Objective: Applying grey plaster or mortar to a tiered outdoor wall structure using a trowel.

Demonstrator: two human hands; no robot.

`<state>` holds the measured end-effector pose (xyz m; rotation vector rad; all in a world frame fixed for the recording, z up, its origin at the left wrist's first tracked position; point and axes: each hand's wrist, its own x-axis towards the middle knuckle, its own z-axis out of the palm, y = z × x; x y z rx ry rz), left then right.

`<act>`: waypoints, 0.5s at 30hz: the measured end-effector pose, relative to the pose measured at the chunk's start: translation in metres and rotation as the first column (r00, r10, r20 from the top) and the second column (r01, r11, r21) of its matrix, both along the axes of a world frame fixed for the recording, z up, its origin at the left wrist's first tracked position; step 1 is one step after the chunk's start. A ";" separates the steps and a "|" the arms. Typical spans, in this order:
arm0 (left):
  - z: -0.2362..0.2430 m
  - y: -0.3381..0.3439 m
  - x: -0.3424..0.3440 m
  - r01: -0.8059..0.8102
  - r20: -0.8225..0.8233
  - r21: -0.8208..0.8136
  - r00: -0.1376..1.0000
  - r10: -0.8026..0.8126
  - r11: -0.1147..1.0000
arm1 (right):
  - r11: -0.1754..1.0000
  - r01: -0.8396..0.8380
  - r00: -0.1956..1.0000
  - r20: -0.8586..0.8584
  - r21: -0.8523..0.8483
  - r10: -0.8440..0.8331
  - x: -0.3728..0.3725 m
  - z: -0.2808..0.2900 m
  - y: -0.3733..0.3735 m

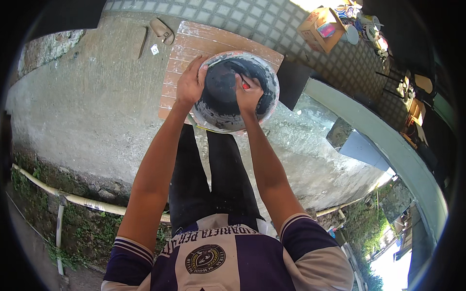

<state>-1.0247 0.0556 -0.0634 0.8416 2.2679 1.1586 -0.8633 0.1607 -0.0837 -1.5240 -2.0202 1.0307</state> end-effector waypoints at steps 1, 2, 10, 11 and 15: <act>0.002 0.002 0.000 0.004 0.002 0.003 1.000 -0.004 1.000 | 0.997 0.068 0.990 -0.119 -0.026 -0.071 0.004 -0.004 0.000; 0.004 0.004 0.000 0.005 -0.011 0.008 1.000 -0.005 1.000 | 0.997 0.072 0.990 -0.117 -0.023 -0.074 0.008 -0.008 -0.003; 0.006 0.003 0.000 0.013 0.067 -0.052 0.998 -0.010 0.999 | 0.940 0.301 0.952 -0.102 0.163 -0.288 0.014 -0.021 -0.032; 0.007 0.003 0.001 0.014 0.073 -0.069 0.997 -0.009 0.998 | 0.939 0.304 0.951 -0.102 0.160 -0.291 0.013 -0.021 -0.035; 0.008 0.007 0.000 0.023 0.101 -0.079 0.995 -0.015 0.997 | 0.788 0.615 0.783 -0.139 0.025 -0.606 -0.010 -0.031 -0.052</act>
